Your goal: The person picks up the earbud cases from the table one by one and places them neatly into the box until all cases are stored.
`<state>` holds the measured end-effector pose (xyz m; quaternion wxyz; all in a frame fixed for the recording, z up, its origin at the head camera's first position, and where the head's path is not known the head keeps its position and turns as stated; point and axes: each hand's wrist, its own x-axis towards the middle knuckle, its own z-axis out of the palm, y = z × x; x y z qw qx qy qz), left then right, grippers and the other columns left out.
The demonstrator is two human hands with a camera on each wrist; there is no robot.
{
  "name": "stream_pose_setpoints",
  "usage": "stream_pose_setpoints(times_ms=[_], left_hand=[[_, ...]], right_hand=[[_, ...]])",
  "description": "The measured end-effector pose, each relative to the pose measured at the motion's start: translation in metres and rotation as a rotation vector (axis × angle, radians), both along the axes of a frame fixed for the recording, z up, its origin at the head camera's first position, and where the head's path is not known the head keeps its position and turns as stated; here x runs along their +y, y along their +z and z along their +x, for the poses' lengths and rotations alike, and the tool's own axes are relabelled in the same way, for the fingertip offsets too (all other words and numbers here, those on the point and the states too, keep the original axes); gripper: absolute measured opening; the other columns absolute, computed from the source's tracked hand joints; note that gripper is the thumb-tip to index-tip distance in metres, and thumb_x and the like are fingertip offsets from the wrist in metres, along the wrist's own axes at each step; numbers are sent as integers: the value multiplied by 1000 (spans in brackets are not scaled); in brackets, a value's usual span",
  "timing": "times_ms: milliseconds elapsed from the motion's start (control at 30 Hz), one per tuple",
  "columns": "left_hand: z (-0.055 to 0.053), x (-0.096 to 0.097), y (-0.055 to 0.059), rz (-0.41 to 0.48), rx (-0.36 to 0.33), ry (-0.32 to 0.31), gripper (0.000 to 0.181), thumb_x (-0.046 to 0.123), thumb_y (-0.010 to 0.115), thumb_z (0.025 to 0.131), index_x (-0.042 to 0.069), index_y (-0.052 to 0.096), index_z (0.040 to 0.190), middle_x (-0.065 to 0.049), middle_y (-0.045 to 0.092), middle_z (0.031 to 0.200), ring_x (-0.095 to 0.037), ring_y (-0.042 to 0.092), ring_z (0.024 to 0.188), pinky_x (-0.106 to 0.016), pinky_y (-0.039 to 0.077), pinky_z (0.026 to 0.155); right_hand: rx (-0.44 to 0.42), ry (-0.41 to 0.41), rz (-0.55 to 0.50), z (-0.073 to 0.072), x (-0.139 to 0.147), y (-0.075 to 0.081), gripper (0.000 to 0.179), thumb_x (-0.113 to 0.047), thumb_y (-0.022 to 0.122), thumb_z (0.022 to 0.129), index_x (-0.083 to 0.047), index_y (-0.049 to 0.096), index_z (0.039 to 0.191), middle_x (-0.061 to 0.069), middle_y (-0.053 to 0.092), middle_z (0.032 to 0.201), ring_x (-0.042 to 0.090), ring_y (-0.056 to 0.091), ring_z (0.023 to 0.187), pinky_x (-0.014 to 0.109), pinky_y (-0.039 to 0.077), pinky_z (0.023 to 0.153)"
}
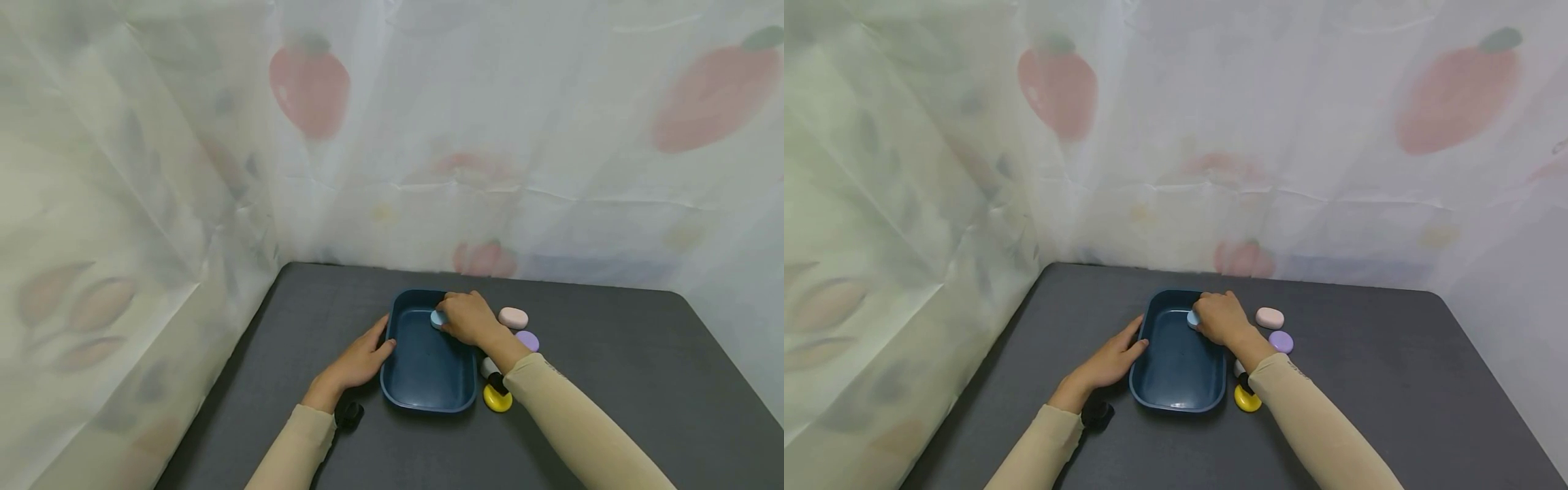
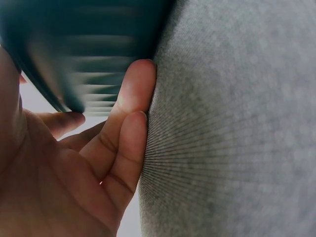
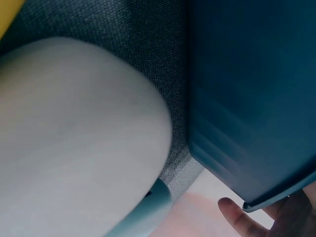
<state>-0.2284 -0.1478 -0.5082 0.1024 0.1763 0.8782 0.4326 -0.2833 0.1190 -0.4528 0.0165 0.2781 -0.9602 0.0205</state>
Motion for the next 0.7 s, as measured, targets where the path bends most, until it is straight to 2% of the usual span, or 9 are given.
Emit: stream_pose_setpoints(times_ms=[267, 700], left_hand=[[-1, 0, -1, 3, 2, -4, 64, 34, 46, 111, 27, 17, 168, 1, 24, 172, -24, 25, 158, -55, 27, 127], [0, 2, 2, 16, 5, -15, 65, 32, 46, 111, 22, 17, 168, -2, 24, 172, -26, 24, 159, -55, 26, 127]], right_hand=[[-4, 12, -15, 1, 1, 0, 39, -32, 81, 91, -13, 76, 125, 6, 72, 119, 25, 69, 107, 51, 55, 89], [-26, 1, -16, 0, 1, 1, 41, -33, 80, 92, -12, 74, 126, 9, 70, 122, 27, 68, 110, 52, 55, 92]])
